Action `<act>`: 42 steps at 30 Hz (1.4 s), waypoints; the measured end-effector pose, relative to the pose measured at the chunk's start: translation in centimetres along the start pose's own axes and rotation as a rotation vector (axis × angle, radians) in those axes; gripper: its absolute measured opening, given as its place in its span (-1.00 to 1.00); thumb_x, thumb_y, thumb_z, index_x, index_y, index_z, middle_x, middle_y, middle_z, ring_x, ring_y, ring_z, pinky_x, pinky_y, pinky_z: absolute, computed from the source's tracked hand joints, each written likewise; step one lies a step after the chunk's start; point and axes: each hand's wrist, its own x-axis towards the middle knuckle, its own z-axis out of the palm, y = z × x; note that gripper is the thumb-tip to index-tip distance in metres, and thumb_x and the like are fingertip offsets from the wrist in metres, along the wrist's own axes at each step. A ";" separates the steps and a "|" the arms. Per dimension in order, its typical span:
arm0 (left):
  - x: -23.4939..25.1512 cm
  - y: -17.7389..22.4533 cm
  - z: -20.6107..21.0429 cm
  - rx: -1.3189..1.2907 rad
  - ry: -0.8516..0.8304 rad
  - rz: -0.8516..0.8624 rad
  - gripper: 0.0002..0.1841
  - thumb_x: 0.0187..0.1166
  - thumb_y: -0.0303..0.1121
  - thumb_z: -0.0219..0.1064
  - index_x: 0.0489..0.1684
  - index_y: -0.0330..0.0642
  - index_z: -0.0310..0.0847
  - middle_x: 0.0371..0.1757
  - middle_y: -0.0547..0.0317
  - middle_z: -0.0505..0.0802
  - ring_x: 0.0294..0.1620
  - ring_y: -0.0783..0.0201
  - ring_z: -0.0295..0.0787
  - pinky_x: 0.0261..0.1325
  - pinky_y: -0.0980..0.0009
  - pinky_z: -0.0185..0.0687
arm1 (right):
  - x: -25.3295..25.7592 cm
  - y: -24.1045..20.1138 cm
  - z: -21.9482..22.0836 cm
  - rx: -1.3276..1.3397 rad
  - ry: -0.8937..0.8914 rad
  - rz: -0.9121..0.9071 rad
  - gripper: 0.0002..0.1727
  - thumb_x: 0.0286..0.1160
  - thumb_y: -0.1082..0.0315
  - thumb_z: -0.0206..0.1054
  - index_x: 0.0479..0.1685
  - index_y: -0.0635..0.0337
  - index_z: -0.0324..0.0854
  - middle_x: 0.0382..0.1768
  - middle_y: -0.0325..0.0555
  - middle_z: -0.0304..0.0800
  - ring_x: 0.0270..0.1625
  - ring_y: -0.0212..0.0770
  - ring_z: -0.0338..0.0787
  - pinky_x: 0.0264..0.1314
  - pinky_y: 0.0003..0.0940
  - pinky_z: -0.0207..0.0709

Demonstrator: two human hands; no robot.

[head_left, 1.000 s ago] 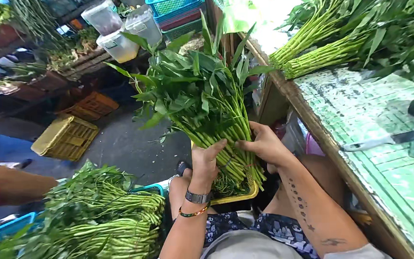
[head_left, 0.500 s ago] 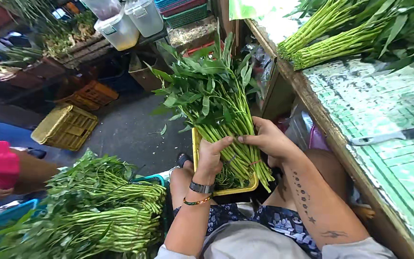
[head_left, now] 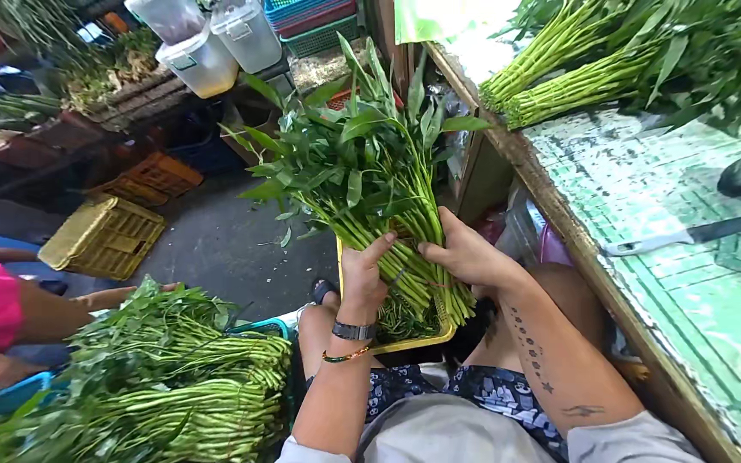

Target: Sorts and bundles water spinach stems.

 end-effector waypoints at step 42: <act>-3.7 2.5 -8.3 -0.125 -0.070 0.196 -0.39 0.23 -0.44 0.65 0.24 -0.47 0.46 -0.07 -0.23 0.86 -0.16 0.03 0.89 0.02 0.11 0.85 | -1.6 -2.8 9.4 -0.443 -0.086 -0.182 -0.43 0.69 -0.14 0.24 0.36 0.15 0.60 0.25 0.02 0.71 0.26 -0.08 0.75 0.38 -0.09 0.60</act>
